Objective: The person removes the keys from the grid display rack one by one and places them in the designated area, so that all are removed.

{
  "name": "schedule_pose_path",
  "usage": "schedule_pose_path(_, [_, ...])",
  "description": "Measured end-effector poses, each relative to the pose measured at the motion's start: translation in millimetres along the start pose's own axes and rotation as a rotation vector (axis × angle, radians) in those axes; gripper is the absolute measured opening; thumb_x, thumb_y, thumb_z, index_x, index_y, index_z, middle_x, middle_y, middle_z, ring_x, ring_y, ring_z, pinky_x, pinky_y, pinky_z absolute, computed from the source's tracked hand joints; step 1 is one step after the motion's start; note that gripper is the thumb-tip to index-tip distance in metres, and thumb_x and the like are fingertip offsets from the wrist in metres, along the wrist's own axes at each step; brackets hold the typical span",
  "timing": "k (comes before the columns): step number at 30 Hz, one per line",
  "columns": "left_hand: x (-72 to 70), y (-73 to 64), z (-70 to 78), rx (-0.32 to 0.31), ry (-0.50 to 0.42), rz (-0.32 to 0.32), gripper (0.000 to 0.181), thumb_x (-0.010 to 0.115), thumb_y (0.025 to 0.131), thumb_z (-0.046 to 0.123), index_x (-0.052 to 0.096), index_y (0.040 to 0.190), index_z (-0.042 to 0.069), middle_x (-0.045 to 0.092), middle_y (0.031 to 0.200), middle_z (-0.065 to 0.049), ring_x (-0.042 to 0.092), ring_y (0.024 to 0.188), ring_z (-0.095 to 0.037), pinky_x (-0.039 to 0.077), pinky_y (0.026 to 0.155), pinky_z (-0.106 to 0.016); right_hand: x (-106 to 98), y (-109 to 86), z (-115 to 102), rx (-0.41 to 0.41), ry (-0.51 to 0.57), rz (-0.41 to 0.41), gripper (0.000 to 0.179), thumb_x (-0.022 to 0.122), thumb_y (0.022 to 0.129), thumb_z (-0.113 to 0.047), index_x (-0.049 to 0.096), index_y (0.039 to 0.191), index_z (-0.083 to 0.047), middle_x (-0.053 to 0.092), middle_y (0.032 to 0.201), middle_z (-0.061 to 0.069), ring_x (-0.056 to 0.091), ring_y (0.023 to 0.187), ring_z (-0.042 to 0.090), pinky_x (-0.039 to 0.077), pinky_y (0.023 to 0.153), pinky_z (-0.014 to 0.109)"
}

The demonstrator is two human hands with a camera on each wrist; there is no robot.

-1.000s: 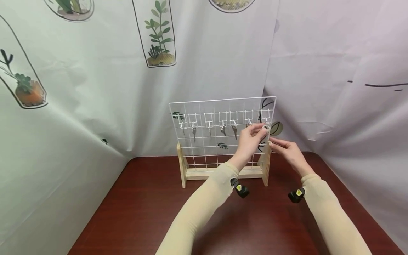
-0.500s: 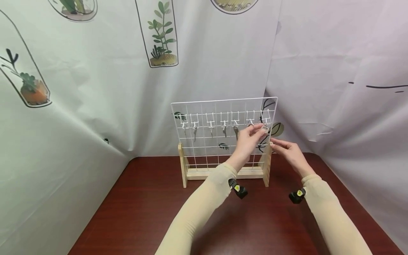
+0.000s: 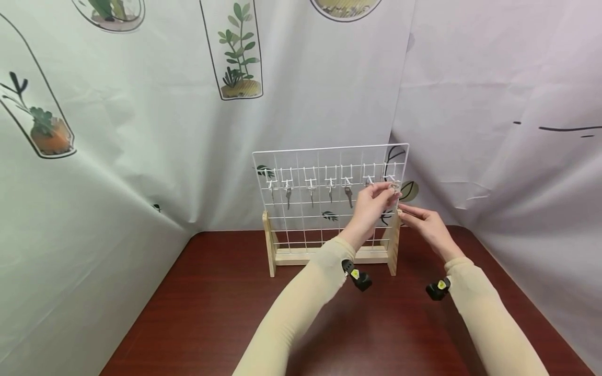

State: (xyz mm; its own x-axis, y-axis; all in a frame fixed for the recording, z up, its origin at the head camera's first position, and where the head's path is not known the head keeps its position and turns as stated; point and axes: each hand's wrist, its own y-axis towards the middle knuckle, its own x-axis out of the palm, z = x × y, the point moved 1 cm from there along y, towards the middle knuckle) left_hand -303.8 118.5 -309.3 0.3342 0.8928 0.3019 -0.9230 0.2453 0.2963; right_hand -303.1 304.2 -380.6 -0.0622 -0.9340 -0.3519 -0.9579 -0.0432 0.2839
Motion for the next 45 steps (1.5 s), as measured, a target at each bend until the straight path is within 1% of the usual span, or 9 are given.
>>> schedule_pose_path(5, [-1.1, -2.4, -0.1, -0.003, -0.013, -0.003, 0.018, 0.06, 0.099, 0.0, 0.065, 0.115, -0.007, 0.073, 0.105, -0.016, 0.073, 0.098, -0.032, 0.056, 0.092, -0.046, -1.1, -1.7, 1.1, 0.002, 0.005, -0.002, 0.05, 0.063, 0.102, -0.029, 0.054, 0.143, -0.002, 0.062, 0.134, 0.011, 0.065, 0.101, 0.0, 0.051, 0.085, 0.014])
schedule_pose_path(9, [-1.2, -3.6, 1.5, 0.022, 0.009, -0.031, 0.021, 0.06, 0.1, 0.002, 0.064, 0.118, -0.008, 0.072, 0.108, -0.018, 0.072, 0.101, -0.035, 0.057, 0.092, -0.046, -1.7, -1.8, 1.3, 0.001, 0.015, 0.004, 0.051, 0.063, 0.101, -0.028, 0.054, 0.143, -0.001, 0.064, 0.129, 0.001, 0.065, 0.098, -0.003, 0.052, 0.085, 0.014])
schedule_pose_path(15, [-1.2, -6.0, 1.3, 0.018, -0.016, -0.046, 0.019, 0.062, 0.099, 0.004, 0.066, 0.115, -0.005, 0.073, 0.106, -0.016, 0.071, 0.102, -0.036, 0.057, 0.09, -0.045, -0.7, -0.8, 2.2, 0.024, -0.002, 0.005, 0.055, 0.064, 0.101, -0.032, 0.052, 0.144, -0.001, 0.063, 0.131, 0.003, 0.063, 0.101, -0.003, 0.05, 0.086, 0.013])
schedule_pose_path(18, [-3.4, -11.9, 1.1, -0.013, -0.037, -0.068, 0.019, 0.061, 0.099, 0.002, 0.066, 0.115, -0.007, 0.073, 0.106, -0.016, 0.07, 0.103, -0.037, 0.058, 0.089, -0.042, 1.0, -0.5, 2.3, 0.023, 0.022, 0.011, 0.054, 0.064, 0.1, -0.03, 0.053, 0.143, 0.001, 0.065, 0.124, -0.007, 0.063, 0.099, -0.004, 0.051, 0.085, 0.014])
schedule_pose_path(24, [-13.7, -23.8, 3.7, -0.018, -0.001, -0.089, 0.019, 0.062, 0.098, 0.002, 0.066, 0.114, -0.008, 0.073, 0.103, -0.015, 0.073, 0.094, -0.025, 0.06, 0.082, -0.033, 1.8, 1.2, 1.4, -0.014, 0.069, -0.003, 0.051, 0.064, 0.101, -0.025, 0.054, 0.141, 0.004, 0.064, 0.112, -0.026, 0.062, 0.102, -0.006, 0.051, 0.086, 0.014])
schedule_pose_path(28, [-21.5, -30.8, 4.4, -0.041, 0.007, -0.102, 0.015, 0.06, 0.098, -0.001, 0.064, 0.111, -0.007, 0.072, 0.099, -0.012, 0.072, 0.099, -0.033, 0.059, 0.086, -0.04, 1.2, 1.0, 0.1, -0.015, 0.056, -0.005, 0.052, 0.065, 0.1, -0.029, 0.054, 0.143, 0.0, 0.066, 0.113, -0.023, 0.064, 0.101, -0.003, 0.051, 0.086, 0.014])
schedule_pose_path(31, [-28.3, -37.6, 3.5, -0.069, 0.015, -0.106, 0.016, 0.06, 0.097, -0.003, 0.063, 0.111, -0.008, 0.072, 0.103, -0.019, 0.07, 0.103, -0.039, 0.058, 0.088, -0.044, 1.0, 0.9, 0.1, -0.011, 0.05, -0.005, 0.052, 0.065, 0.1, -0.03, 0.055, 0.143, -0.001, 0.067, 0.117, -0.018, 0.065, 0.101, -0.002, 0.051, 0.086, 0.014])
schedule_pose_path(38, [-51.3, -56.4, -3.9, -0.147, 0.075, -0.115, 0.015, 0.063, 0.094, -0.004, 0.063, 0.109, -0.009, 0.072, 0.095, -0.014, 0.07, 0.081, -0.019, 0.06, 0.085, -0.041, 0.5, 0.8, -1.2, -0.01, 0.03, 0.005, 0.055, 0.066, 0.099, -0.031, 0.054, 0.143, 0.0, 0.068, 0.122, -0.009, 0.067, 0.096, -0.001, 0.05, 0.085, 0.012])
schedule_pose_path(45, [-72.5, -80.2, -19.2, -0.228, 0.113, -0.167, 0.011, 0.063, 0.094, -0.006, 0.062, 0.105, -0.009, 0.072, 0.096, -0.014, 0.069, 0.08, -0.015, 0.061, 0.082, -0.036, 0.2, 2.3, -3.0, -0.037, -0.032, 0.012, 0.053, 0.066, 0.099, -0.032, 0.057, 0.14, 0.001, 0.068, 0.122, -0.011, 0.065, 0.096, -0.003, 0.049, 0.084, 0.012])
